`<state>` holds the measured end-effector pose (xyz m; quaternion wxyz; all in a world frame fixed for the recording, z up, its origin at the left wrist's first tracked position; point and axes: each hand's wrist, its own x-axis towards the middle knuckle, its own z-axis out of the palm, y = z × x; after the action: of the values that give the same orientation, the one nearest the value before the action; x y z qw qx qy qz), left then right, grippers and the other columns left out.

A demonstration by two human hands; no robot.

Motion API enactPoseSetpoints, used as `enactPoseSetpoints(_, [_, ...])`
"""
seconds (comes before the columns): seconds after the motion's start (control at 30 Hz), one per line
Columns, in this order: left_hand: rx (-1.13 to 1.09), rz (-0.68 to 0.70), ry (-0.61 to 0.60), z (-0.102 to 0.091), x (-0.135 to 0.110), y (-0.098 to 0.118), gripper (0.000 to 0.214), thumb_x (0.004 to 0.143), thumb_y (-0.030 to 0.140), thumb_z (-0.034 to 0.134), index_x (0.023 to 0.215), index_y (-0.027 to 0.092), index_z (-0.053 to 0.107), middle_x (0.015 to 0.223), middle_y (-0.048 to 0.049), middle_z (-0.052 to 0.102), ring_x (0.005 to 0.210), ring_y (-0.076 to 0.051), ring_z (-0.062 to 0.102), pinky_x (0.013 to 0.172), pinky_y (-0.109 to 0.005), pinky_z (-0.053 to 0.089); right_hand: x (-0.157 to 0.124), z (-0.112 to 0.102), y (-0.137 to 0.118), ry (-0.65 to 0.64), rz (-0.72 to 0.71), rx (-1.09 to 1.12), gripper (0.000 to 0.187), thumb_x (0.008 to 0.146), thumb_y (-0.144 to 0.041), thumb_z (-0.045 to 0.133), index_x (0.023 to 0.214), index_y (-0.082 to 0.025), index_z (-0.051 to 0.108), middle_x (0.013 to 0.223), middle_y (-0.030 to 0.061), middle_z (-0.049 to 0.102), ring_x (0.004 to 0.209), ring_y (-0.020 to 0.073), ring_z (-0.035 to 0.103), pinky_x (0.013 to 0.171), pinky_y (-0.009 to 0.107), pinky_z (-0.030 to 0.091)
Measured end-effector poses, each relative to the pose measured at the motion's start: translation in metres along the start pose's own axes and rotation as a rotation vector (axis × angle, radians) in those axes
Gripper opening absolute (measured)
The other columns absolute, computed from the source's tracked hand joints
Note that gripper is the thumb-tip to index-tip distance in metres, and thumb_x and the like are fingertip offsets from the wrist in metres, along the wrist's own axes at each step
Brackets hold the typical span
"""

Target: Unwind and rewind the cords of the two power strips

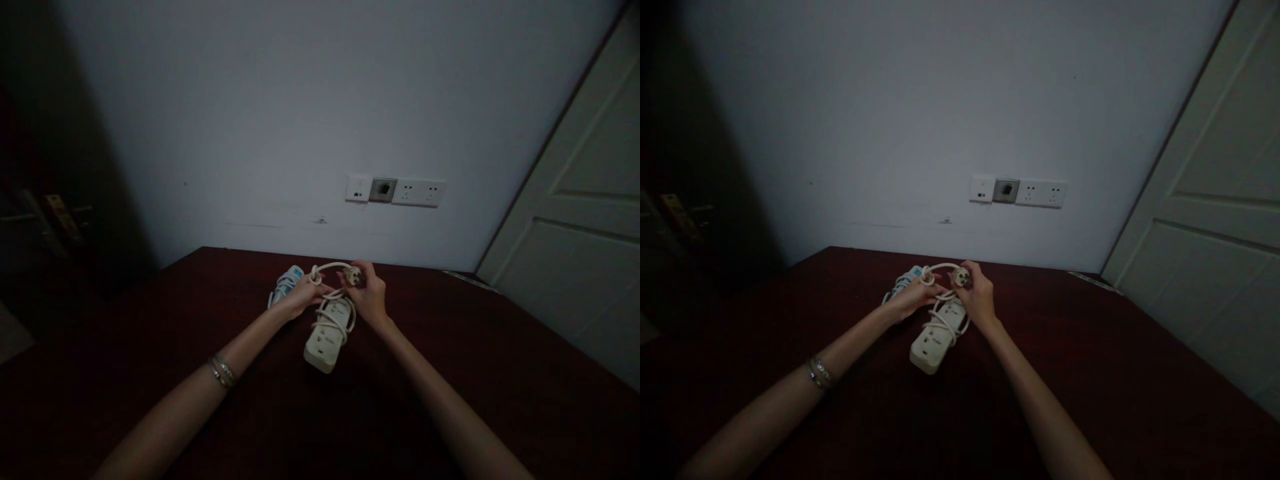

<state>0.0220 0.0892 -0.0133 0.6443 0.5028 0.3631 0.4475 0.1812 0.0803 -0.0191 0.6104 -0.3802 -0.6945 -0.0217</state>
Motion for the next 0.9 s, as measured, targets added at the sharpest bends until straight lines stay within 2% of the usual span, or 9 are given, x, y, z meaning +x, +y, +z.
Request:
enactPoseSetpoints(0.13, [0.020, -0.080, 0.039, 0.002, 0.002, 0.001, 0.023, 0.078, 0.009, 0.049, 0.098, 0.016, 0.039, 0.063, -0.0035, 0.064, 0.061, -0.016, 0.064, 0.069, -0.033, 0.051, -0.001, 0.003, -0.004, 0.051, -0.156, -0.038, 0.017, 0.078, -0.029, 0.060, 0.092, -0.021, 0.053, 0.085, 0.0035, 0.052, 0.073, 0.0146, 0.054, 0.061, 0.025, 0.047])
enactPoseSetpoints(0.23, [0.031, -0.095, 0.024, -0.003, 0.002, 0.004, 0.031, 0.077, 0.010, 0.050, 0.105, 0.015, 0.039, 0.064, -0.0028, 0.064, 0.062, -0.016, 0.064, 0.072, -0.035, 0.050, 0.001, 0.000, -0.009, 0.050, -0.163, -0.051, 0.019, 0.077, -0.026, 0.060, 0.095, -0.020, 0.055, 0.085, 0.0035, 0.051, 0.071, 0.0140, 0.053, 0.058, 0.024, 0.046])
enactPoseSetpoints(0.3, [0.038, -0.114, -0.139, -0.014, -0.001, 0.010, 0.047, 0.068, 0.003, 0.058, 0.110, 0.014, 0.040, 0.074, -0.0044, 0.066, 0.071, -0.016, 0.065, 0.079, -0.034, 0.047, 0.003, -0.003, -0.012, 0.026, -0.132, -0.058, 0.014, 0.077, -0.025, 0.059, 0.090, -0.020, 0.057, 0.081, 0.0025, 0.051, 0.069, 0.0138, 0.052, 0.059, 0.024, 0.045])
enactPoseSetpoints(0.4, [0.077, -0.151, -0.512, -0.041, -0.006, 0.028, 0.071, 0.055, -0.003, 0.068, 0.118, 0.016, 0.042, 0.102, -0.0105, 0.064, 0.092, -0.018, 0.062, 0.087, -0.034, 0.042, 0.008, -0.008, -0.011, -0.016, -0.069, -0.058, 0.007, 0.077, -0.023, 0.058, 0.082, -0.019, 0.058, 0.077, 0.0020, 0.054, 0.070, 0.0141, 0.052, 0.064, 0.025, 0.044])
enactPoseSetpoints(0.47, [0.091, -0.127, -0.612, -0.055, -0.010, 0.044, 0.079, 0.055, 0.002, 0.072, 0.125, 0.020, 0.040, 0.118, -0.0128, 0.057, 0.104, -0.022, 0.056, 0.088, -0.035, 0.041, 0.010, -0.009, -0.010, -0.048, -0.040, -0.041, 0.004, 0.075, -0.021, 0.058, 0.078, -0.018, 0.059, 0.076, 0.0021, 0.056, 0.070, 0.0143, 0.053, 0.066, 0.025, 0.044])
enactPoseSetpoints(0.57, [0.122, 0.105, -0.504, -0.054, -0.017, 0.063, 0.063, 0.072, 0.022, 0.066, 0.129, 0.023, 0.039, 0.133, -0.0142, 0.045, 0.117, -0.025, 0.047, 0.092, -0.040, 0.038, 0.013, -0.009, -0.011, -0.111, -0.011, -0.008, 0.005, 0.073, -0.020, 0.060, 0.077, -0.018, 0.061, 0.077, 0.0023, 0.057, 0.069, 0.0142, 0.054, 0.065, 0.025, 0.043])
enactPoseSetpoints(0.67, [0.333, 0.341, -0.387, -0.029, -0.022, 0.066, 0.057, 0.074, 0.025, 0.065, 0.127, 0.022, 0.044, 0.132, -0.0130, 0.046, 0.120, -0.025, 0.043, 0.098, -0.041, 0.033, 0.015, -0.010, -0.015, -0.207, -0.032, 0.037, 0.008, 0.073, -0.022, 0.061, 0.081, -0.018, 0.063, 0.080, 0.0034, 0.058, 0.071, 0.0148, 0.055, 0.065, 0.025, 0.044])
enactPoseSetpoints(0.8, [0.528, 0.436, -0.414, -0.005, -0.020, 0.051, 0.045, 0.075, 0.025, 0.065, 0.118, 0.019, 0.054, 0.120, -0.0101, 0.056, 0.110, -0.022, 0.051, 0.095, -0.040, 0.037, 0.018, -0.011, -0.018, -0.315, -0.108, 0.111, 0.013, 0.074, -0.023, 0.063, 0.085, -0.019, 0.066, 0.083, 0.0040, 0.061, 0.076, 0.0158, 0.058, 0.068, 0.026, 0.045])
enactPoseSetpoints(0.9, [0.488, 0.426, -0.364, -0.005, -0.016, 0.042, 0.044, 0.081, 0.030, 0.058, 0.123, 0.022, 0.051, 0.122, -0.0096, 0.055, 0.104, -0.021, 0.053, 0.083, -0.035, 0.047, 0.016, -0.009, -0.016, -0.248, -0.074, 0.139, 0.021, 0.074, -0.023, 0.063, 0.095, -0.019, 0.064, 0.087, 0.0043, 0.063, 0.078, 0.0163, 0.059, 0.067, 0.026, 0.047])
